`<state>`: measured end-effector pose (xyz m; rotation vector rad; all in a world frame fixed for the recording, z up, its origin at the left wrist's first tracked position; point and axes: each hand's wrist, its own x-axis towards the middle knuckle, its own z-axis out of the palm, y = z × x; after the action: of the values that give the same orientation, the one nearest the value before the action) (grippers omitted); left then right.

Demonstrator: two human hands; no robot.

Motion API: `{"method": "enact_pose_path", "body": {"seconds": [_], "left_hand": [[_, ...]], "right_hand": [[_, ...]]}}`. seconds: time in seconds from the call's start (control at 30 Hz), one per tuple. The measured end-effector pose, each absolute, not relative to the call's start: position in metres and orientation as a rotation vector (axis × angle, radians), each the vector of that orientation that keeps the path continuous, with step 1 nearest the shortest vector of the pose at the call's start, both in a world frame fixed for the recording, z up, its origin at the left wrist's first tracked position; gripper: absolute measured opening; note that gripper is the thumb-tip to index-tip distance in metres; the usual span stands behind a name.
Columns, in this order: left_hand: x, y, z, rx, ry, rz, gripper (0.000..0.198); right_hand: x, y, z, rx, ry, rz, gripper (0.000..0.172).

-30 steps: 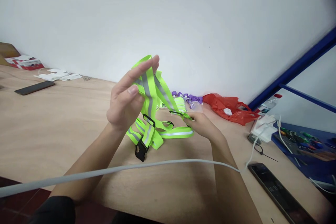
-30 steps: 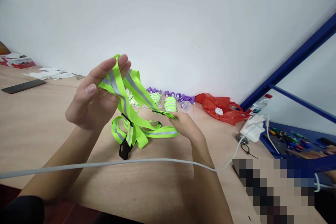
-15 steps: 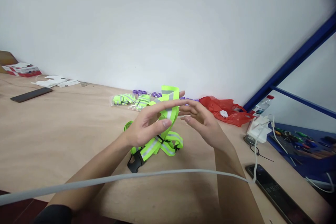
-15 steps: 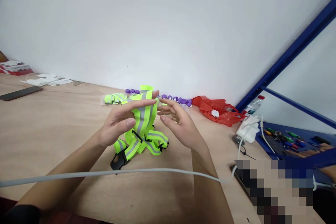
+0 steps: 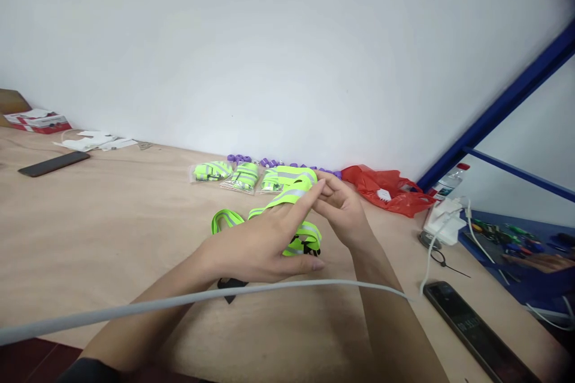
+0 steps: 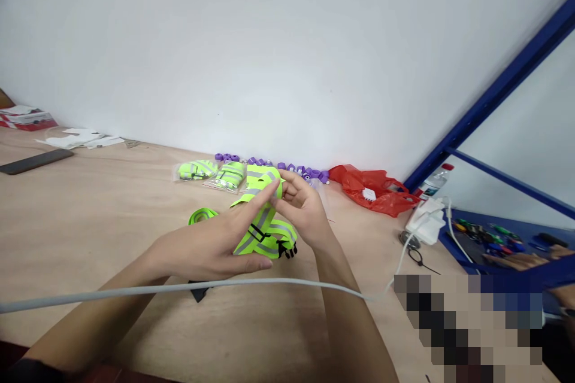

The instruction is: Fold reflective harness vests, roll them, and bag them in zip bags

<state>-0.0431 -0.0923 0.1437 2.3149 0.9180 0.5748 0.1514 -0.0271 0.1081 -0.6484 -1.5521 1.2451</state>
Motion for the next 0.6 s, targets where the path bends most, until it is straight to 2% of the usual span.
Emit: {"method": "enact_pose_path", "body": {"seconds": [0.23, 0.43, 0.5, 0.6], "left_hand": [[-0.048, -0.101, 0.152, 2.324, 0.780, 0.581, 0.100], [-0.041, -0.107, 0.148, 2.405, 0.702, 0.544, 0.089], [-0.046, -0.108, 0.154, 2.421, 0.604, 0.532, 0.074], [-0.062, -0.104, 0.161, 2.274, 0.436, 0.679, 0.034]], "right_hand": [[0.152, -0.026, 0.103, -0.554, -1.368, 1.389, 0.041], [0.152, -0.016, 0.094, -0.674, -1.259, 1.173, 0.035], [0.155, -0.016, 0.098, -0.705, -1.247, 1.166, 0.034], [0.158, -0.025, 0.107, -0.665, -1.219, 1.348, 0.030]]}}
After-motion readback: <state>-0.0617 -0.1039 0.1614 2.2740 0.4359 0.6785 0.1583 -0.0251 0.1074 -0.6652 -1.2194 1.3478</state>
